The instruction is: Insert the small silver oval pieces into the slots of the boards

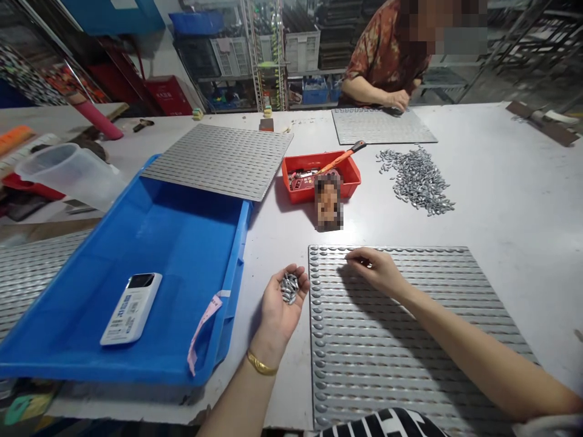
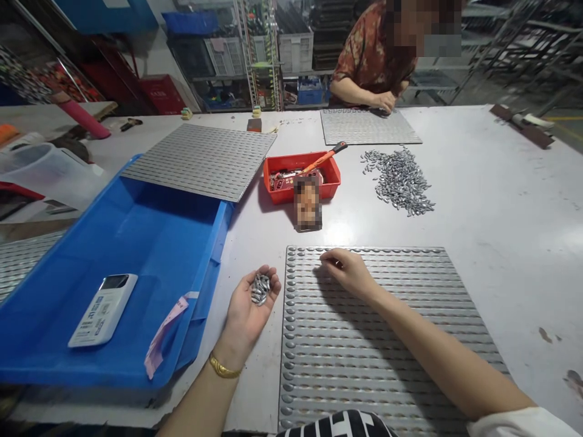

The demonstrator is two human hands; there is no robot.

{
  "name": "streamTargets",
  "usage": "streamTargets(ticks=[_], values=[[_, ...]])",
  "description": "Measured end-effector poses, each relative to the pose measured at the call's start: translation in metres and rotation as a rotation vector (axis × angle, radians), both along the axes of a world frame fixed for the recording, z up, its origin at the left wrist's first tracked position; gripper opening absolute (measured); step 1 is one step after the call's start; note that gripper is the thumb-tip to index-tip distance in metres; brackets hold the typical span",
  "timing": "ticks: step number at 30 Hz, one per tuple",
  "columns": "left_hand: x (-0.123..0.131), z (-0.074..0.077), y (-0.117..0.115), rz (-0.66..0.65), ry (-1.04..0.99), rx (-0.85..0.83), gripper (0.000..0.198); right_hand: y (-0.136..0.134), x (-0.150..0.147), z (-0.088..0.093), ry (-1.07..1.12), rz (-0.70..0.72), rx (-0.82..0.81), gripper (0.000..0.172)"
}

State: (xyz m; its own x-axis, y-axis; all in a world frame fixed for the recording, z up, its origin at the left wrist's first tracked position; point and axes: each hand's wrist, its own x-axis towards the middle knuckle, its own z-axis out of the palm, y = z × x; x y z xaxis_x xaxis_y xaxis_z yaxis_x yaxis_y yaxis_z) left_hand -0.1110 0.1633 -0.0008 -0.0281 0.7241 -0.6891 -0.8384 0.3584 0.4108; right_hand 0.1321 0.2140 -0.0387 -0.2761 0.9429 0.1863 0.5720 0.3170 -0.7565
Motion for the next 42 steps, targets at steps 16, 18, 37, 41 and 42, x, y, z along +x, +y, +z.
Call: streamTargets(ticks=[16,18,37,41,42], values=[[0.014,-0.005,-0.009,-0.156,0.084,0.089,0.019,0.028,-0.025,-0.018,-0.188,0.097,0.13,0.014],[0.014,-0.006,-0.009,-0.165,0.09,0.091,0.018,0.029,-0.026,-0.021,-0.218,0.092,0.146,0.014],[0.015,-0.009,-0.012,-0.248,0.163,0.163,0.028,0.029,-0.033,-0.02,-0.438,0.062,0.2,0.018],[0.017,-0.008,-0.012,-0.237,0.191,0.175,0.02,0.022,-0.031,-0.011,-0.352,0.059,0.18,0.017],[0.017,-0.008,-0.013,-0.239,0.199,0.179,0.018,0.018,-0.031,-0.006,-0.322,0.062,0.174,0.017]])
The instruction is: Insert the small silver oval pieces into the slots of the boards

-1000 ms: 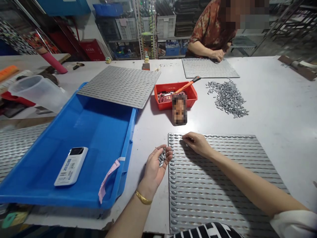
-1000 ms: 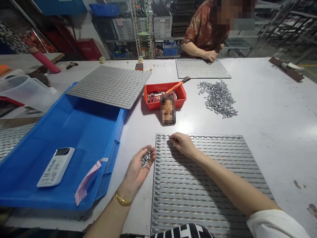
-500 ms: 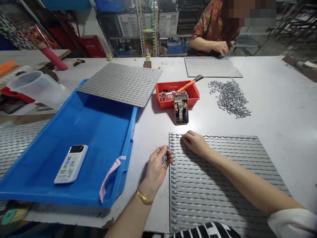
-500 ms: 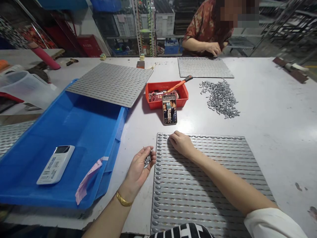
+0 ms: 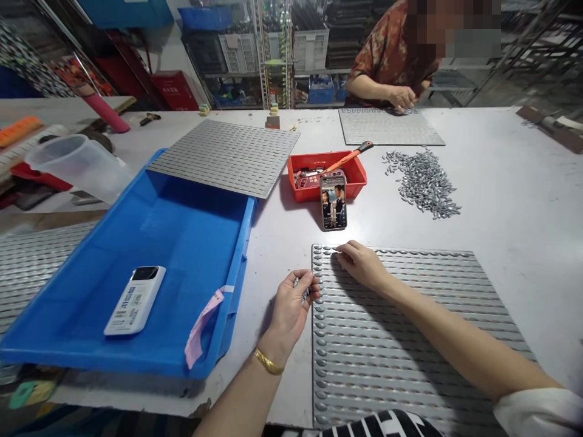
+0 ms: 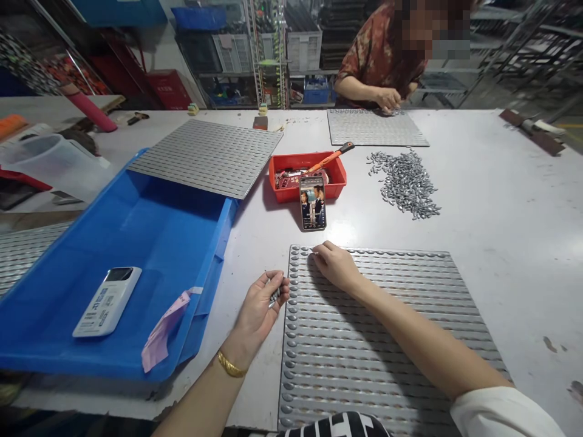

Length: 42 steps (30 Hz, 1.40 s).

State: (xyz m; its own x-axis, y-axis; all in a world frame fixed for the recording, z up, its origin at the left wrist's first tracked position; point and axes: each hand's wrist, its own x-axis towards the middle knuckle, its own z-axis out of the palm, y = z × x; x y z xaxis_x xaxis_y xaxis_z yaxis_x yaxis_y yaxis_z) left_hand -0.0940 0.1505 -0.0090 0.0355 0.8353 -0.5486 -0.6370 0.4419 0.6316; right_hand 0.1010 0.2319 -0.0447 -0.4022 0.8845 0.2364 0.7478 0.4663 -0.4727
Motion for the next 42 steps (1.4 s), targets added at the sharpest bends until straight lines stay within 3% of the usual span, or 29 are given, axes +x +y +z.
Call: streamTargets(ticks=[3,8,13,22,27,34,42], values=[[0.002,-0.002,0.0,-0.02,0.015,0.017,0.019,-0.019,-0.005,0.017,0.109,0.049,-0.056,0.016],[0.006,-0.007,-0.001,-0.078,0.013,0.023,0.026,-0.046,-0.022,0.035,0.473,0.208,-0.28,0.014],[0.009,-0.008,-0.004,-0.085,0.02,0.028,0.022,-0.05,-0.029,0.035,0.528,0.21,-0.224,0.01],[0.01,-0.003,-0.004,-0.128,0.026,0.029,0.019,-0.055,-0.026,0.021,0.271,0.22,0.138,0.023],[0.01,-0.004,-0.004,-0.197,0.019,0.03,0.019,-0.057,-0.016,0.016,0.205,0.23,0.157,0.029],[0.012,0.0,-0.007,-0.303,-0.013,0.011,0.033,-0.057,0.0,0.013,0.24,0.215,0.135,0.024],[0.011,0.004,-0.006,-0.249,-0.03,-0.051,0.03,-0.014,0.033,-0.011,-0.023,0.043,0.278,0.021]])
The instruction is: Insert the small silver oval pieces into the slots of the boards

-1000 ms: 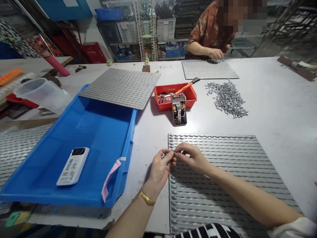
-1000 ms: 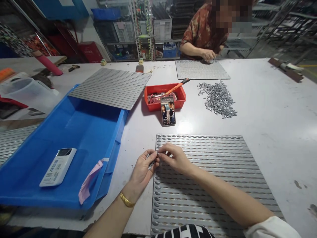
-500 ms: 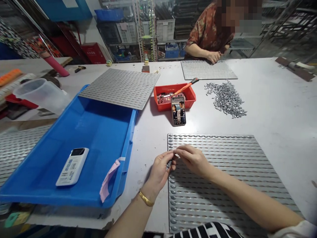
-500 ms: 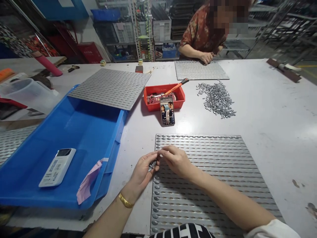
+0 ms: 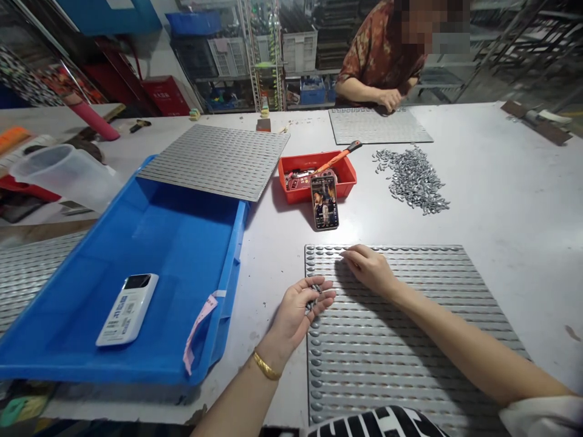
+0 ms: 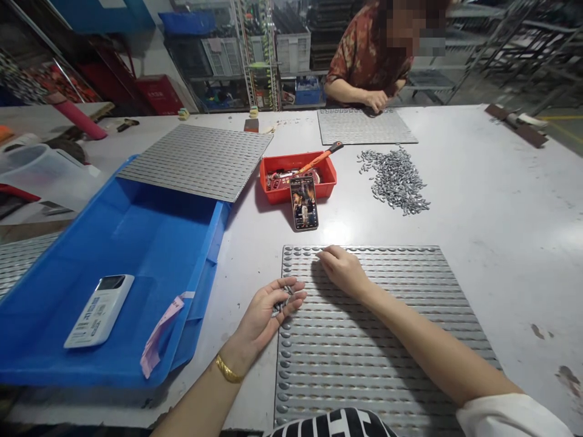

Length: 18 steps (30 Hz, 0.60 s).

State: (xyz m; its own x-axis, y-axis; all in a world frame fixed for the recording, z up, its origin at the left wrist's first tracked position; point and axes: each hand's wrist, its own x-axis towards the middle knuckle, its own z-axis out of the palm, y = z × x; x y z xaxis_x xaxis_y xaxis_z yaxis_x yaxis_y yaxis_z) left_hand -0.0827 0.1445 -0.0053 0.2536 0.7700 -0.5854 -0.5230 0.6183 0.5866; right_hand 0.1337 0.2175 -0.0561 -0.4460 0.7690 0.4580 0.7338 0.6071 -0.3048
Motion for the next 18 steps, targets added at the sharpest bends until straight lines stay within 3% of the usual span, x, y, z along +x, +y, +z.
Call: streamTargets(ticks=[7,18], values=[[-0.0007,0.0026,0.0011,0.022,0.007,0.001,0.022,0.0133,0.0014,-0.0115,-0.174,0.03,-0.022,0.024],[0.0004,0.001,-0.0004,0.057,-0.006,0.002,0.012,0.0136,0.001,-0.0057,-0.206,0.074,-0.074,0.024]])
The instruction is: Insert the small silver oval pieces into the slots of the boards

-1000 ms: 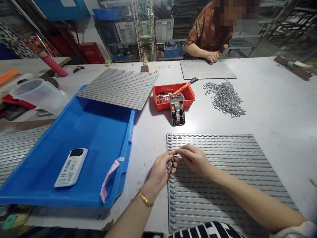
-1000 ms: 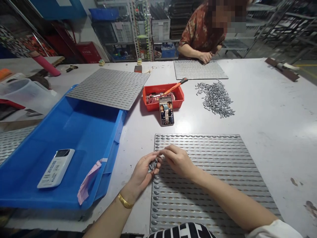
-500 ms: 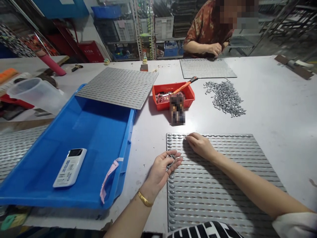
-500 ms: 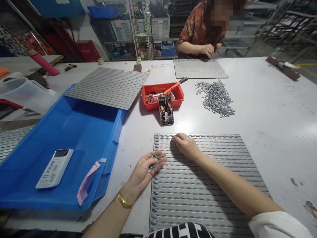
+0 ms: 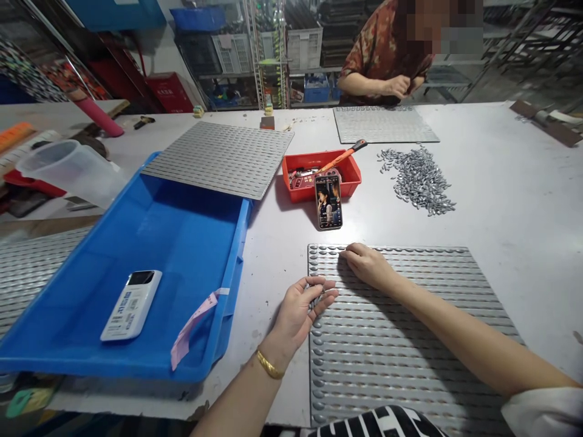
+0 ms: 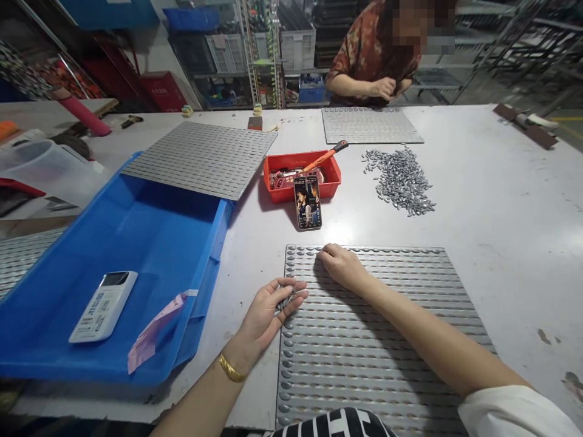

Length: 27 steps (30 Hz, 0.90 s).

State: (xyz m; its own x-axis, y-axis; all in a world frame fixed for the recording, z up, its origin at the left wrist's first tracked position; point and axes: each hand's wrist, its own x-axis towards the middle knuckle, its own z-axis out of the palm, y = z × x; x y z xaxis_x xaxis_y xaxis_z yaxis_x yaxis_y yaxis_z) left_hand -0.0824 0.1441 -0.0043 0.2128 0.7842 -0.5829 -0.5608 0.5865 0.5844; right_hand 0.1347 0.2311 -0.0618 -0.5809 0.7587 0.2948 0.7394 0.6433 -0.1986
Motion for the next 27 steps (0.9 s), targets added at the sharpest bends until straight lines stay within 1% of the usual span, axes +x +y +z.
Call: streamTargets(ticks=[3,6,9,11,13,15,17,18,19,21,24,27], values=[[0.001,-0.002,-0.001,0.008,0.008,0.015,0.015,0.001,0.0,0.001,0.044,-0.001,-0.021,0.023],[0.002,-0.002,-0.001,0.009,0.013,0.018,0.024,0.002,0.004,0.003,0.122,-0.019,-0.046,0.022],[0.006,-0.003,-0.002,0.011,0.023,0.023,0.025,-0.004,0.008,0.011,0.231,-0.067,-0.062,0.021],[0.009,-0.004,-0.003,0.019,0.032,0.028,0.023,-0.015,0.008,0.019,0.294,-0.086,-0.081,0.019],[0.015,-0.005,-0.005,0.027,0.039,0.031,0.024,-0.031,0.002,0.029,0.386,-0.061,-0.173,0.016],[0.021,-0.006,-0.006,0.038,0.043,0.031,0.025,-0.049,-0.006,0.039,0.533,0.003,-0.357,0.016],[0.028,-0.006,-0.007,0.061,0.047,0.033,0.026,-0.065,-0.016,0.045,0.612,0.049,-0.461,0.018],[0.032,-0.005,-0.008,0.076,0.05,0.033,0.027,-0.07,-0.02,0.047,0.614,0.056,-0.462,0.018],[0.035,-0.005,-0.009,0.091,0.054,0.033,0.027,-0.075,-0.023,0.048,0.6,0.049,-0.429,0.019],[0.041,-0.004,-0.009,0.116,0.062,0.025,0.027,-0.079,-0.027,0.047,0.532,0.02,-0.308,0.019],[0.05,-0.003,-0.009,0.139,0.064,0.008,0.024,-0.08,-0.026,0.043,0.417,-0.015,-0.121,0.018],[0.06,-0.003,-0.006,0.149,0.04,0.002,0.02,-0.077,-0.02,0.04,0.375,-0.035,-0.032,0.019]])
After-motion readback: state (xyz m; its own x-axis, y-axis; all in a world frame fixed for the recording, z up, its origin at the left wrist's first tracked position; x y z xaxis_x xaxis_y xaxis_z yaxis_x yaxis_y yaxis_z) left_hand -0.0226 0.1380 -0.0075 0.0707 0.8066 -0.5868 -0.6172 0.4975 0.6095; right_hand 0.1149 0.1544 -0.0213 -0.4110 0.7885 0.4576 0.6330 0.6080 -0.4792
